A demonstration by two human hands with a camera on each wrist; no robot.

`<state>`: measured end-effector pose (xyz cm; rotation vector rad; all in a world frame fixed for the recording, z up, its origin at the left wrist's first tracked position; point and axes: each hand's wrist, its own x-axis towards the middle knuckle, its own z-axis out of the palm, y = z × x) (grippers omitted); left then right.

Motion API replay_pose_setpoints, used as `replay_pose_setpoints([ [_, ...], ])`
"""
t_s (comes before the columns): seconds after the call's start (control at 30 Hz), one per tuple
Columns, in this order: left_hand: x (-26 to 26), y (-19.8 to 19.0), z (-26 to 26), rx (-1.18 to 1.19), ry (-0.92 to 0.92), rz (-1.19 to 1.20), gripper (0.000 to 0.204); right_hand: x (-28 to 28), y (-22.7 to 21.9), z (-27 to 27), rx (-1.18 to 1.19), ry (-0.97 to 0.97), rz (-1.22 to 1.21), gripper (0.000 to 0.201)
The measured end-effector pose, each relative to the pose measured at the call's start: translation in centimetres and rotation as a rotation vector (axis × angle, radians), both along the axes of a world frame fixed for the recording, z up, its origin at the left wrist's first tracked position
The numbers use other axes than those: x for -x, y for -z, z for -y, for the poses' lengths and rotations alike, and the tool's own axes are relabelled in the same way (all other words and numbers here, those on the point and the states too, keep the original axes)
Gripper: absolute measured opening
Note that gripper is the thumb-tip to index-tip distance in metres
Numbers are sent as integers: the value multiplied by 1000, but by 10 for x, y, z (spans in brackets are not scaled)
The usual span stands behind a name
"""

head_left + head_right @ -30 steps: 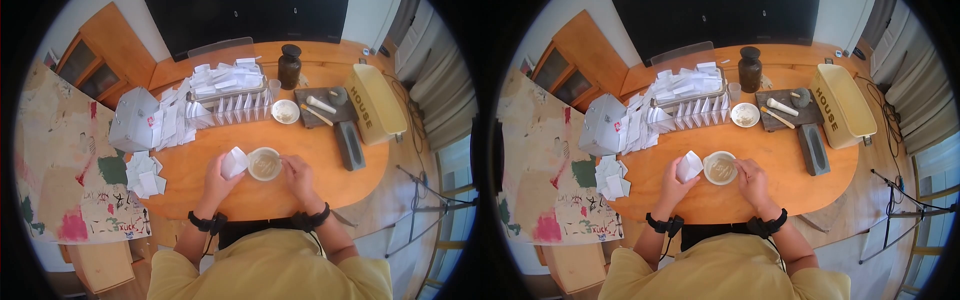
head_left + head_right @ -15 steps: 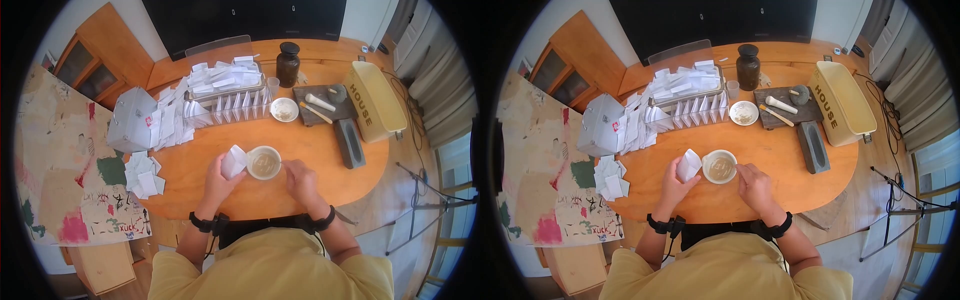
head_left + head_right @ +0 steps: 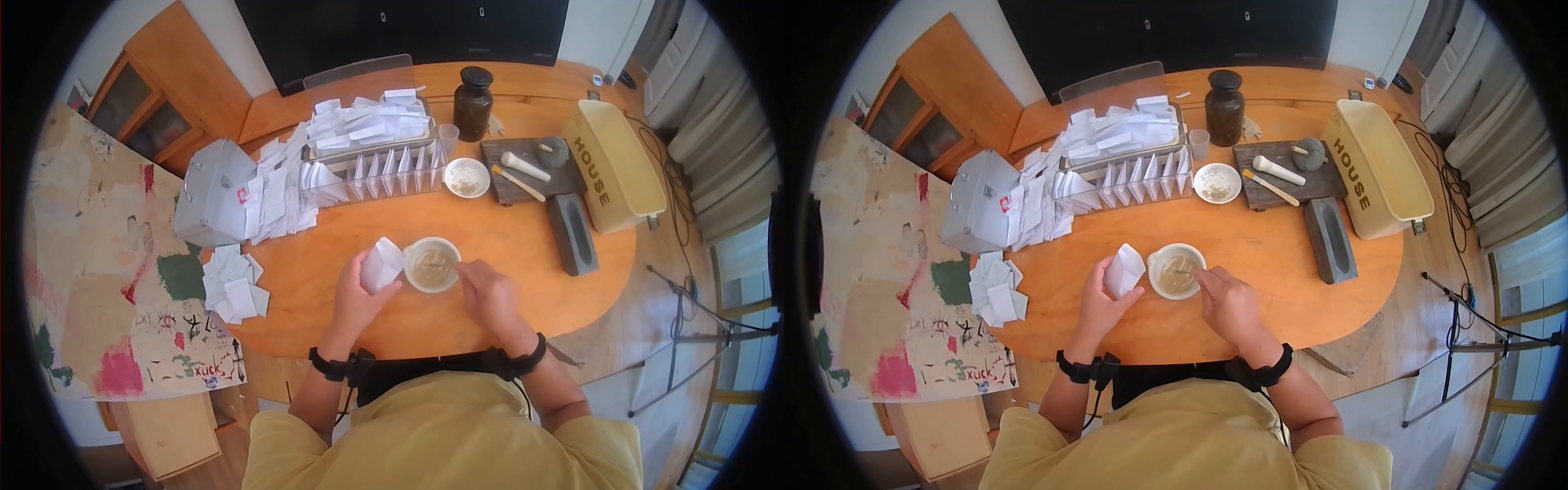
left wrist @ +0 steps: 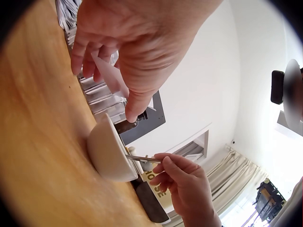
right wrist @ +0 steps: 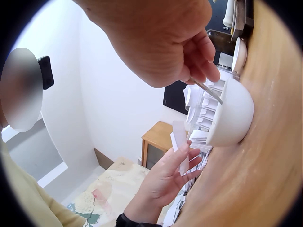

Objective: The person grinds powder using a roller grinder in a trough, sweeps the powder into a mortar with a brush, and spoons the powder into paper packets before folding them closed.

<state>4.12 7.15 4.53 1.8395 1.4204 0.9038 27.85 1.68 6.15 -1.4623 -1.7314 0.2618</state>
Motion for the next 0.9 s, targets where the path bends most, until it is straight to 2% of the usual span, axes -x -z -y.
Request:
replay_pose_setpoints([
  [0.23, 3, 4, -1, -8, 4, -9, 68, 1, 8, -5, -17, 60, -87, 13],
  [0.43, 2, 3, -1, -16, -9, -15, 67, -4, 14, -7, 131, 156, -228, 9],
  [0.53, 2, 3, -1, -11, -8, 5, 67, -3, 34, -12, 328, 191, -621, 18],
  [0.63, 4, 4, -1, -12, -12, 9, 66, -5, 40, -14, 437, 179, -729, 37],
  [0.73, 7, 8, -1, -28, -25, 3, 65, -5, 30, -11, 86, 245, -67, 58],
  [0.83, 10, 5, -2, -16, -36, 24, 64, 3, 7, -7, -7, 195, 158, 72],
  [0.9, 12, 5, -3, -29, -41, 33, 65, 11, -10, -9, 64, 81, 269, 77],
])
